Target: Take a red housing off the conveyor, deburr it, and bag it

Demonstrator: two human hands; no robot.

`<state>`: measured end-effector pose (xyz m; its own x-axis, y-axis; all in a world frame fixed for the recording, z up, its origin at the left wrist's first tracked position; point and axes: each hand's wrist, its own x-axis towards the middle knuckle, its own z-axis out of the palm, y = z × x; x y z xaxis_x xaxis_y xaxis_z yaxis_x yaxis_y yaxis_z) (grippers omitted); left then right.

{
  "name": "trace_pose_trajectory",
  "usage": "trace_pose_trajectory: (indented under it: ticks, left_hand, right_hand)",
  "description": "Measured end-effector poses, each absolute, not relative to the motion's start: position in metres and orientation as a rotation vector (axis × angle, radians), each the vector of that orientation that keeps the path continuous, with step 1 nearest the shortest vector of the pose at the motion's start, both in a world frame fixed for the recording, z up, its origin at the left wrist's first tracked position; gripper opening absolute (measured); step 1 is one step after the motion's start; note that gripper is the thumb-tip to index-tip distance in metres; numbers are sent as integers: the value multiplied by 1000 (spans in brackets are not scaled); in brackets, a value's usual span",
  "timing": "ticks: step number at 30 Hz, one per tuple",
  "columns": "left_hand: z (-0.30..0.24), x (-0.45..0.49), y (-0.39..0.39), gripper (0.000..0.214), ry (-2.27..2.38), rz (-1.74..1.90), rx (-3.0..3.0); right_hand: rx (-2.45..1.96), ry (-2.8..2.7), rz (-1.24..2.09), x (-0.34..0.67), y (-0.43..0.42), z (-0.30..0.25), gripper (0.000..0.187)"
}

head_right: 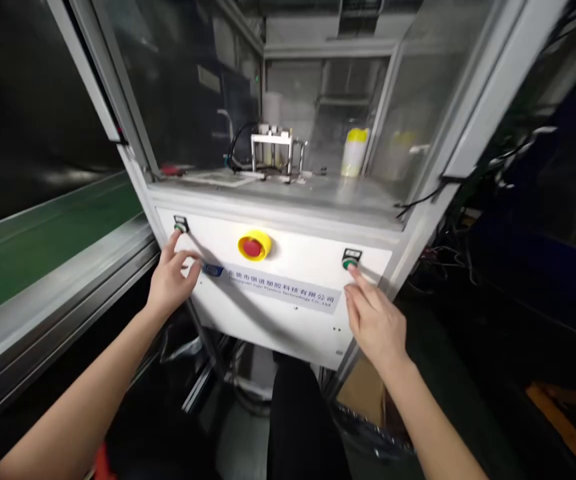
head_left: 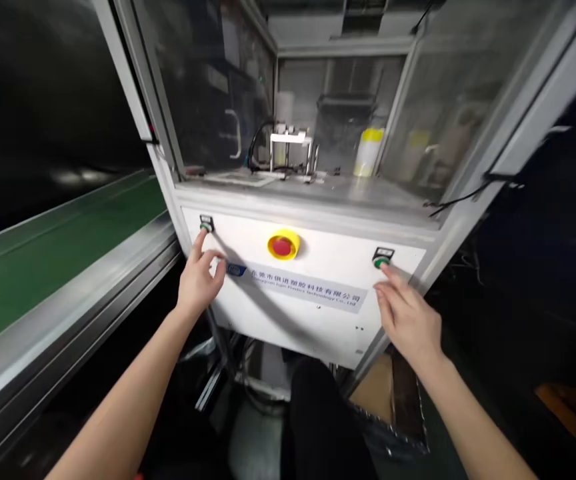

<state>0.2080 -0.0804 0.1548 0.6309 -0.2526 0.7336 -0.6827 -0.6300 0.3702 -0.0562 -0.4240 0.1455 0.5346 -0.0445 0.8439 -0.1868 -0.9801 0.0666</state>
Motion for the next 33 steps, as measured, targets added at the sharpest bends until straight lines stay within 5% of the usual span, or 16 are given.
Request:
trace_pose_trajectory:
  ticks: [11,16,19,21,24,31,33]
  left_hand:
    - [171,214,-80,9,-564,853,2333]
    - [178,175,-74,20,-580,631,2229]
    - [144,119,-68,24,-400,412,2107]
    - [102,68,-64,25,-254,153,2046]
    - [30,-21,-55,25,10,-257,1975]
    - [-51,-210,-27,22,609,-274,1888]
    - [-55,-242,-16,23,721,-220,1844]
  right_hand:
    - [2605,-540,928,-61,-389,145,30]
    - [2874,-248,1373,-59,-372,120,46]
    - [3161,94,1463,-55,-358,71,27]
    - [3458,258,1023,-51,-347,27,19]
    - [3527,507,256,-47,-339,-42,32]
    - [3408,497,-815,-13,-382,-159,42]
    - [3437,497,-906,2,-391,-180,39]
